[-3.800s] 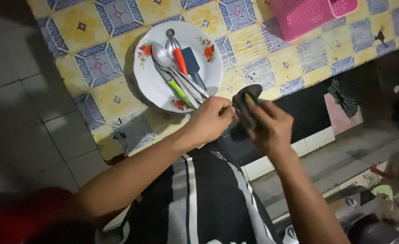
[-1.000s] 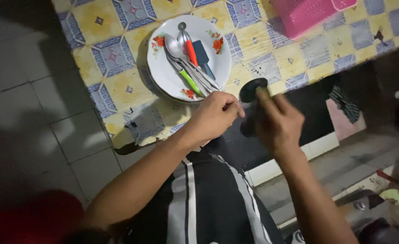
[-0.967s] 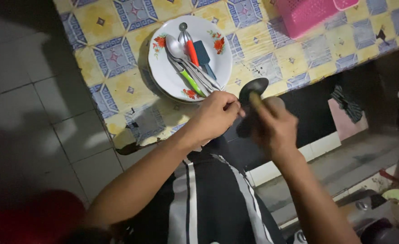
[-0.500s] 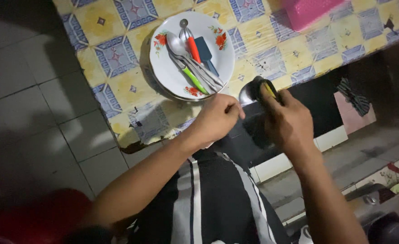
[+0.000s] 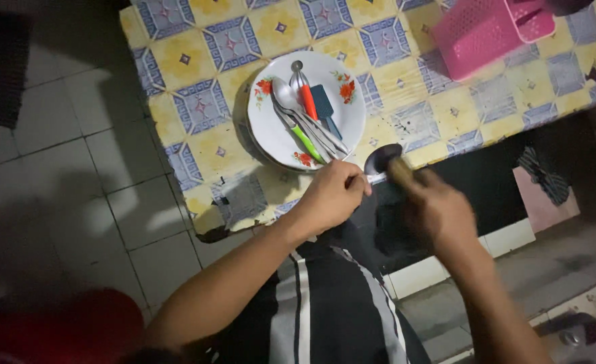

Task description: The person wipes several spoons, forks, and a knife with a cloth, placing most of the utensils into a pink container and some onto a plate.

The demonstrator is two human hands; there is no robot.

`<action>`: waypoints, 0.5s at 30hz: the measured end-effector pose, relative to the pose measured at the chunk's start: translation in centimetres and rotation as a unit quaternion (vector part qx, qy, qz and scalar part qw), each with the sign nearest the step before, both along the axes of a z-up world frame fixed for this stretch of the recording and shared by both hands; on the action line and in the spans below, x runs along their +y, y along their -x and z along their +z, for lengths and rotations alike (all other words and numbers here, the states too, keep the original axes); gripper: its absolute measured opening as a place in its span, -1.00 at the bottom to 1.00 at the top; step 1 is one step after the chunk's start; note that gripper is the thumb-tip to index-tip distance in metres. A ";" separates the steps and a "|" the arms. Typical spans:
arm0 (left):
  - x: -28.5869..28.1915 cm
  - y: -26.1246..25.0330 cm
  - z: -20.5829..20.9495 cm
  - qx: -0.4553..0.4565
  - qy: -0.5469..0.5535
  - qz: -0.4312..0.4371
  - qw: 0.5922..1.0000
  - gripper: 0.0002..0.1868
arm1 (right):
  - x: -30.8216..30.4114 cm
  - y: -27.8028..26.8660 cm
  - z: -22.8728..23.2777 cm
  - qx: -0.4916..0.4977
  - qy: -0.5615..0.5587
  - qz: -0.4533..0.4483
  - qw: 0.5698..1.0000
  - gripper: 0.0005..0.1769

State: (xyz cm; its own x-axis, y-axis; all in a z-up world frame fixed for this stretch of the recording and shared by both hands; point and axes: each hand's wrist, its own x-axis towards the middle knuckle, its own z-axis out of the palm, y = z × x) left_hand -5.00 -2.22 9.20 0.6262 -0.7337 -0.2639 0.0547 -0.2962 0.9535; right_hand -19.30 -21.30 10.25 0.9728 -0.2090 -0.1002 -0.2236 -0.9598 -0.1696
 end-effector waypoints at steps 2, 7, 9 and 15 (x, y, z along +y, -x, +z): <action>0.1 0.3 0.4 -0.049 0.050 0.039 0.997 -0.78 | 0.2 -1.0 1.8 -0.015 0.007 -0.069 0.998 -0.44; 0.0 0.8 1.2 -0.232 -0.013 0.082 0.969 -0.81 | 2.4 -2.1 4.9 -0.117 -0.078 -0.189 0.972 -0.38; 0.2 1.2 1.6 -0.278 0.061 0.087 0.955 -0.87 | 2.9 -1.3 3.3 -0.225 -0.109 -0.025 0.968 -0.36; -0.5 1.1 2.3 -0.252 0.121 0.086 0.956 -0.89 | 3.8 -3.6 5.2 -0.094 -0.031 -0.122 0.988 -0.30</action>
